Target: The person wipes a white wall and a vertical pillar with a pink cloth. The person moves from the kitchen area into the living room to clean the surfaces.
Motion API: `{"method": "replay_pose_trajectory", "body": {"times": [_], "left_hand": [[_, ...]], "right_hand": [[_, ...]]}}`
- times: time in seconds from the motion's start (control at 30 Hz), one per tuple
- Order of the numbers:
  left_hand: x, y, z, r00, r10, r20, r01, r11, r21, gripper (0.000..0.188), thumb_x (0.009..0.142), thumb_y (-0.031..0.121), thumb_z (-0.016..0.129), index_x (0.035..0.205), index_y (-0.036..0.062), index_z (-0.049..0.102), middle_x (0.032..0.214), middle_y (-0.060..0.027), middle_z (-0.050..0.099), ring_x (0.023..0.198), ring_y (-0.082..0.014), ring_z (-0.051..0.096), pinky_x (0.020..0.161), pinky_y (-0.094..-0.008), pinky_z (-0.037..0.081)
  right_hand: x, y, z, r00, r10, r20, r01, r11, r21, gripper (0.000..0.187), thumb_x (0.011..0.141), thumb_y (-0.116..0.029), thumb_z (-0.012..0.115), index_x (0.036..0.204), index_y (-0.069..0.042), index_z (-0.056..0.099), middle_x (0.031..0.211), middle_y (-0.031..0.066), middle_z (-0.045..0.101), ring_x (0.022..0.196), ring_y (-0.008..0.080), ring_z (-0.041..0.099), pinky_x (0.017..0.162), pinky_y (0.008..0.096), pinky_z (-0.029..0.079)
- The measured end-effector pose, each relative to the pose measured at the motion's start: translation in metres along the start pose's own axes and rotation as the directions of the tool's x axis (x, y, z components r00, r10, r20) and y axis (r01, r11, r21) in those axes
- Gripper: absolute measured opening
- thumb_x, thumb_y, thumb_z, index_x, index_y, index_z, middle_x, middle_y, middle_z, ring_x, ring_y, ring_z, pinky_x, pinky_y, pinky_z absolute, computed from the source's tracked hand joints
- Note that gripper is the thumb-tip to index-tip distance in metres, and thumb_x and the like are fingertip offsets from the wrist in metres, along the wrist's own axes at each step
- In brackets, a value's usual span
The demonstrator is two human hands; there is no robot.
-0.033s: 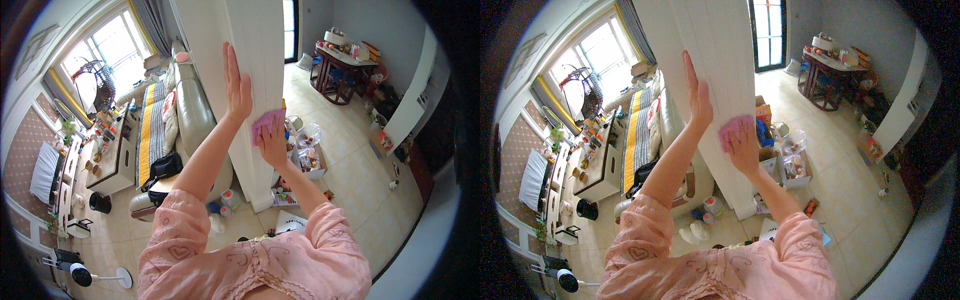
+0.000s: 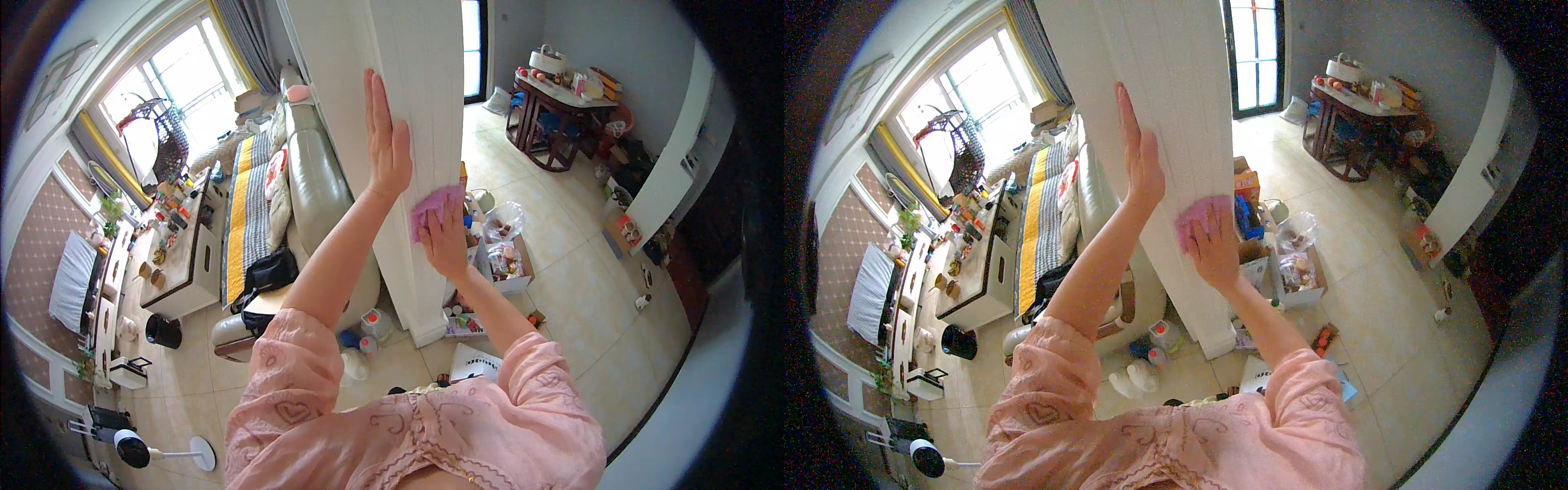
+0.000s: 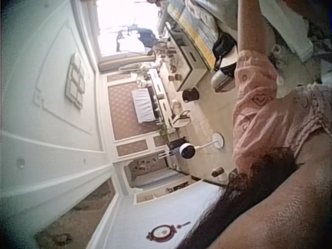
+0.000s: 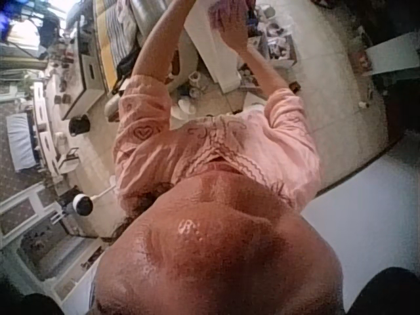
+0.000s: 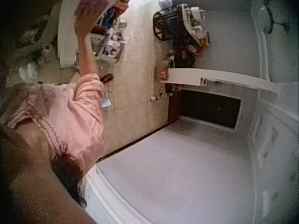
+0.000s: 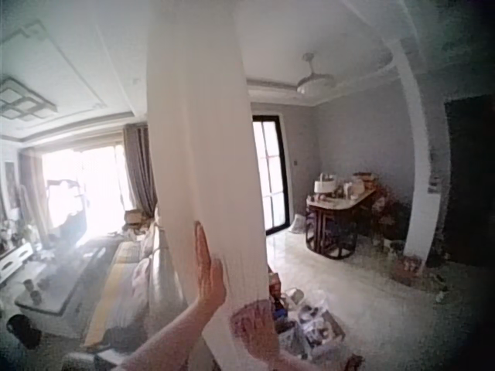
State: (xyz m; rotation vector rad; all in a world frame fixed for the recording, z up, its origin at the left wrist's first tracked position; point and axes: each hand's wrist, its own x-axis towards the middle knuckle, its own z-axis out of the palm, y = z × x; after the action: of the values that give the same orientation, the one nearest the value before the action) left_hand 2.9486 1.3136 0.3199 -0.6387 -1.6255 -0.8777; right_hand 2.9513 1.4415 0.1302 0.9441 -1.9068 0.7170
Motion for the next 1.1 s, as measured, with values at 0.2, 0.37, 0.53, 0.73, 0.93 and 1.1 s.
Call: {"method": "replay_pose_trajectory", "body": {"times": [0.2,0.37,0.53,0.73,0.93,1.1], "left_hand": [[0.002,-0.002,-0.001,0.999,-0.034,-0.023,0.034,0.999,-0.009,0.058,0.093,0.015,0.031,0.147,0.0008,0.014,0.153,-0.0193,0.012,0.141,-0.0339,0.014,0.113,-0.0416,0.012],[-0.002,-0.005,-0.004,1.0,-0.011,-0.008,0.012,0.997,0.08,0.055,0.097,0.02,0.029,0.146,-0.0001,0.014,0.153,-0.0203,0.012,0.141,-0.0345,0.013,0.114,-0.0416,0.012],[0.0,0.004,-0.005,1.0,-0.022,0.005,0.022,0.997,0.077,0.056,0.098,0.023,0.027,0.146,-0.0016,0.013,0.153,-0.021,0.011,0.141,-0.0352,0.012,0.114,-0.0415,0.011],[0.0,0.004,-0.006,1.0,-0.025,-0.009,0.026,0.999,0.037,0.056,0.098,0.022,0.027,0.146,-0.0029,0.012,0.152,-0.0222,0.011,0.141,-0.0358,0.013,0.114,-0.0413,0.011],[0.0,0.007,-0.007,1.0,-0.012,-0.018,0.013,0.998,0.069,0.056,0.098,0.021,0.028,0.146,-0.0038,0.012,0.152,-0.0229,0.012,0.141,-0.0362,0.014,0.113,-0.0414,0.012],[0.001,0.002,-0.005,0.999,-0.03,0.011,0.029,0.998,0.062,0.061,0.099,0.032,0.024,0.147,-0.0005,0.006,0.154,-0.0178,0.008,0.142,-0.03,0.009,0.114,-0.0392,0.008]], "right_hand": [[0.083,-0.009,-0.034,0.983,-0.075,-0.166,0.093,0.991,0.1,0.051,0.094,-0.024,0.043,0.138,0.002,0.034,0.146,0.0272,0.023,0.135,0.0505,0.017,0.11,0.0588,0.015],[0.211,-0.004,-0.067,0.929,-0.194,-0.314,0.18,0.981,-0.072,0.05,0.094,-0.025,0.042,0.138,-0.003,0.036,0.148,0.0223,0.024,0.137,0.0465,0.016,0.112,0.0545,0.016],[0.273,-0.005,-0.097,0.858,-0.238,-0.454,0.221,0.971,-0.092,0.05,0.095,-0.023,0.039,0.142,-0.006,0.033,0.146,0.0205,0.027,0.138,0.0395,0.019,0.111,0.0473,0.02],[0.257,-0.003,-0.088,0.909,-0.009,-0.416,0.065,0.99,0.123,0.055,0.095,-0.026,0.038,0.144,-0.006,0.025,0.147,0.0237,0.022,0.128,0.0418,0.037,0.1,0.0446,0.039],[0.234,0.001,-0.078,0.921,0.057,-0.387,0.021,0.981,0.194,0.054,0.097,-0.028,0.036,0.143,-0.004,0.023,0.143,0.0264,0.025,0.115,0.0431,0.049,0.092,0.0435,0.047],[0.198,0.0,-0.066,0.957,0.206,-0.204,-0.123,0.926,0.357,0.059,0.093,-0.023,0.044,0.141,0.003,0.02,0.143,0.0302,0.022,0.126,0.046,0.033,0.101,0.0509,0.035]]}}
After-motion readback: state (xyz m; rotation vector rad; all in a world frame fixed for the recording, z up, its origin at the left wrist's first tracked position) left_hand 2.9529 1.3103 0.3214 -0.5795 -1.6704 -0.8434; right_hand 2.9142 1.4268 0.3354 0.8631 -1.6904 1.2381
